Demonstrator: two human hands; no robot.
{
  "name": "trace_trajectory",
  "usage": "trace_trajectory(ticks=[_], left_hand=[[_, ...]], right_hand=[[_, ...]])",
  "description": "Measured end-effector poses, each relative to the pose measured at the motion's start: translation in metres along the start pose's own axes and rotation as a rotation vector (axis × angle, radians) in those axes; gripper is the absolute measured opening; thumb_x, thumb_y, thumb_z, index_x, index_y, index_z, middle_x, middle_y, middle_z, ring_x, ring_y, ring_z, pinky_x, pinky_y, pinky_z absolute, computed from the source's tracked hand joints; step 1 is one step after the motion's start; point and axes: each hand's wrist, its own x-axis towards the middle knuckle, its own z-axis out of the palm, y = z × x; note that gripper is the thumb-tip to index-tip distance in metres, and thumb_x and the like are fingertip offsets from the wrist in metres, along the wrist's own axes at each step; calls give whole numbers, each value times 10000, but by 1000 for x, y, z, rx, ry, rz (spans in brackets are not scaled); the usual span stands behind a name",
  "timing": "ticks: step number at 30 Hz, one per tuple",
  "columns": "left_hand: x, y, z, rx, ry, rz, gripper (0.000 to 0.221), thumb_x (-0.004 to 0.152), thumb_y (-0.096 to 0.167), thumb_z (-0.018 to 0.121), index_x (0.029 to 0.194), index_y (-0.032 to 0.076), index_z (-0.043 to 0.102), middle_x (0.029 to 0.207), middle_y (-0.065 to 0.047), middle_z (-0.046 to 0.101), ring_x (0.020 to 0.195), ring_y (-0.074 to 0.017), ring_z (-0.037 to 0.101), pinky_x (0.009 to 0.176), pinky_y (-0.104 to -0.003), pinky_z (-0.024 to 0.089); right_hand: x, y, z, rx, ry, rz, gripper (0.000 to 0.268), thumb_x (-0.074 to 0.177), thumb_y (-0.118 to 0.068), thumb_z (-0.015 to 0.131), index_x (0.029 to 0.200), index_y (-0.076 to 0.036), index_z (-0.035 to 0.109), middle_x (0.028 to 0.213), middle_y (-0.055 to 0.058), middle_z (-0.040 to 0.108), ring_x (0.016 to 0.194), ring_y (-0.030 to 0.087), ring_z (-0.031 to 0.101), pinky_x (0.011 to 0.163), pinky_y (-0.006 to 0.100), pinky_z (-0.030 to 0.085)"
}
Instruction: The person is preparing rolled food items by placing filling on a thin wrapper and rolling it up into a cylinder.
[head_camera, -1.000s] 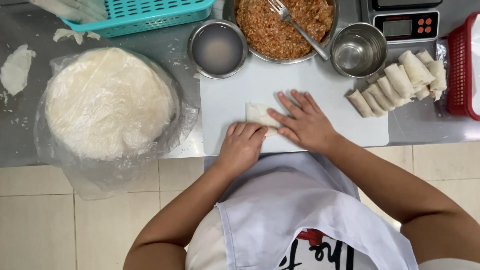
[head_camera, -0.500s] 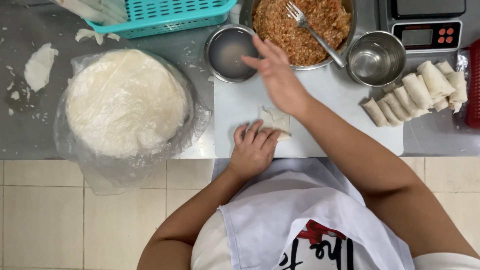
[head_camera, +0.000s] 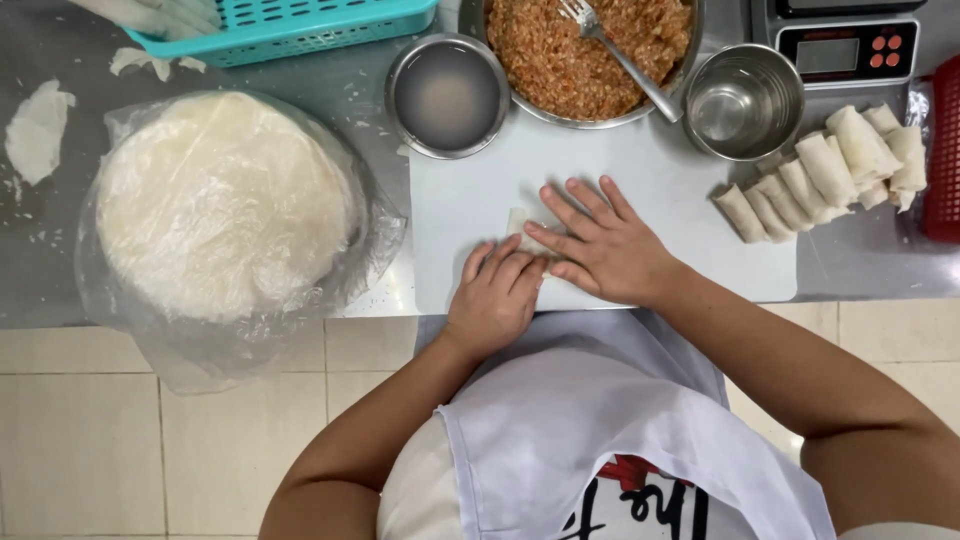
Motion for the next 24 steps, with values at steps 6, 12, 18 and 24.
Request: trace_trajectory(ticks=[6, 12, 18, 24], left_hand=[[0, 1, 1, -23, -45, -23, 269, 1075, 235, 498, 1236, 104, 669, 1117, -86, 624, 1172, -324, 658, 1089, -502, 423], [-2, 1, 1, -71, -107, -91, 284, 1080, 251, 490, 1259, 115, 664, 1219, -111, 601, 1246, -345, 609, 1100, -515, 418], [0, 2, -6, -80, -169, -169, 255, 1084, 283, 491, 1162, 135, 684, 1288, -104, 565, 1326, -350, 520, 1114, -551, 304], [2, -1, -1, -101, -189, -173, 261, 1082, 287, 489, 1225, 159, 666, 1281, -105, 558, 1335, -350, 526, 1126, -568, 306]], right_hand=[[15, 7, -3, 33, -10, 30, 584, 1049, -619, 350, 1509, -321, 551, 1716, 94, 287, 1537, 420, 272, 1204, 662, 187], [24, 16, 6, 40, 15, 23, 538, 1077, -583, 328, 1453, -329, 619, 1678, 57, 381, 1520, 390, 326, 1208, 624, 206], [25, -1, 8, 89, -18, -5, 568, 1052, -632, 290, 1375, -350, 663, 1714, -22, 299, 1550, 324, 280, 1247, 555, 139], [32, 2, 5, 67, 15, 49, 556, 1076, -596, 324, 1453, -318, 623, 1678, 100, 360, 1509, 412, 324, 1212, 594, 218]])
